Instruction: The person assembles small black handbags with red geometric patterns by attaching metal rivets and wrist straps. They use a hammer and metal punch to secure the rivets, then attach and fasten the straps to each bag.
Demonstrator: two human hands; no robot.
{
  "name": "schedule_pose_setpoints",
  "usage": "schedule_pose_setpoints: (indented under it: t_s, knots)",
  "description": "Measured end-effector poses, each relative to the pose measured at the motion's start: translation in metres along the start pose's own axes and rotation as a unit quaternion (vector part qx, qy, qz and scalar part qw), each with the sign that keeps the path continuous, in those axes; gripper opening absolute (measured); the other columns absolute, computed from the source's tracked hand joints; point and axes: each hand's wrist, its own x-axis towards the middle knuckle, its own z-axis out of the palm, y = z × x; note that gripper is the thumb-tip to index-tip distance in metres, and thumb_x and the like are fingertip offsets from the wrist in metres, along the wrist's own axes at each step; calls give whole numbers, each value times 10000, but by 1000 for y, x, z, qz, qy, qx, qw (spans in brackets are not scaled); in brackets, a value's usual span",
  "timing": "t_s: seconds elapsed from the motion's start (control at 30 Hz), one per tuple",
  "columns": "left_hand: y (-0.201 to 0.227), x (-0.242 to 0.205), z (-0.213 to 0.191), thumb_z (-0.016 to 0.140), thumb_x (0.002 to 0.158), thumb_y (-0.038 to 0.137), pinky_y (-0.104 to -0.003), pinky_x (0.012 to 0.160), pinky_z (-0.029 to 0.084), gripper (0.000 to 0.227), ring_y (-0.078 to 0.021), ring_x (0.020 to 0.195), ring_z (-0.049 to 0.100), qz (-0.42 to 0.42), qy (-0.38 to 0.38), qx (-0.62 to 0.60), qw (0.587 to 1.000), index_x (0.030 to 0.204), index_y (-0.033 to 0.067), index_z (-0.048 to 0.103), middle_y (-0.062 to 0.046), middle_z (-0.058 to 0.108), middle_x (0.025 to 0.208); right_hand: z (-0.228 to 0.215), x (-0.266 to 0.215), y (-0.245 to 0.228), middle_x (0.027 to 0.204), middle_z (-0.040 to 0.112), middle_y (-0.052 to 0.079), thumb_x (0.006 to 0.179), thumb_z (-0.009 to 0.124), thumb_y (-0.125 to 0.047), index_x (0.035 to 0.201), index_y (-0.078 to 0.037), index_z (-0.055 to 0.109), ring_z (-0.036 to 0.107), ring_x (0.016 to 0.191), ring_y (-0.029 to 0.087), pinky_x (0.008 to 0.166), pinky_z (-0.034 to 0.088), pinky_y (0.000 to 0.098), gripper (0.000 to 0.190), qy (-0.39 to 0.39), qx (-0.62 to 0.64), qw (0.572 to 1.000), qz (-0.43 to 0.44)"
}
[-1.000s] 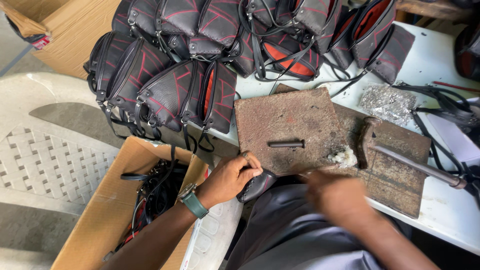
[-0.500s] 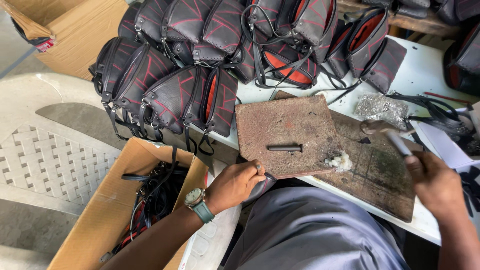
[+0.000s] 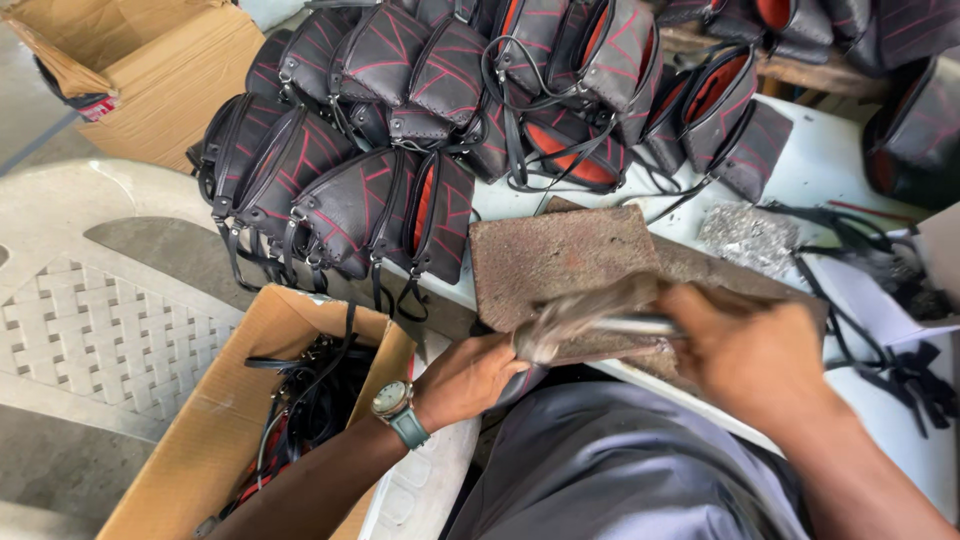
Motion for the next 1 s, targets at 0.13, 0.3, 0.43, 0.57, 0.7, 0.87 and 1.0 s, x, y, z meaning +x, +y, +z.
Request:
schedule_pose_setpoints:
  t_s: [0.13, 0.3, 0.43, 0.57, 0.7, 0.87, 1.0]
  knots:
    - [0, -1, -2, 660, 965, 148, -462, 685, 528, 176, -398, 871, 675, -21, -30, 32, 999, 1075, 26, 596, -165, 694, 966, -12, -18, 20, 815, 665, 91, 1003, 717, -193, 1099, -118, 635, 670, 678, 240, 626, 517, 381, 147, 340, 325, 879, 76]
    - [6, -2, -4, 631, 950, 91, -453, 684, 534, 197, -395, 875, 680, 26, -1, 21, 999, 1142, 47, 622, -166, 696, 993, 10, -8, -5, 783, 668, 119, 730, 728, -145, 1088, -134, 699, 635, 603, 302, 521, 494, 411, 359, 293, 189, 933, -90]
    - [4, 1, -2, 667, 962, 145, -455, 706, 529, 162, -380, 881, 678, 29, -3, 15, 999, 1036, 46, 563, -149, 679, 962, 19, -7, 20, 580, 629, -24, 968, 701, -387, 1097, -307, 696, 646, 514, 205, 499, 505, 358, 152, 36, -25, 998, 35]
    - [-2, 5, -4, 658, 953, 137, -462, 675, 522, 154, -380, 849, 673, -10, -33, 33, 999, 1048, 39, 584, -148, 687, 937, 30, -12, 43, 857, 620, 80, 953, 704, -214, 1123, -132, 624, 623, 699, 292, 624, 481, 395, 205, 337, 163, 927, 31]
    - [-1, 0, -4, 642, 943, 107, -465, 675, 520, 128, -380, 835, 676, 38, -30, 53, 997, 1062, 60, 632, -161, 695, 938, 48, -16, 10, 827, 648, 55, 946, 636, -135, 1229, -225, 652, 644, 673, 310, 602, 493, 447, 298, 316, 182, 930, -35]
    - [-4, 11, -9, 661, 961, 165, -464, 687, 529, 144, -384, 841, 687, -41, -21, 28, 999, 968, 29, 616, -168, 702, 903, 53, 2, 25, 744, 696, 45, 874, 680, -192, 1231, -263, 687, 688, 575, 299, 488, 527, 447, 363, 137, 93, 986, -6]
    - [-12, 10, -9, 646, 981, 163, -439, 719, 547, 144, -376, 886, 704, -43, 2, -43, 998, 974, 19, 629, -162, 725, 924, 56, -3, 44, 647, 659, 106, 916, 735, -357, 1140, -168, 697, 669, 592, 323, 551, 527, 450, 296, 105, 227, 957, 146]
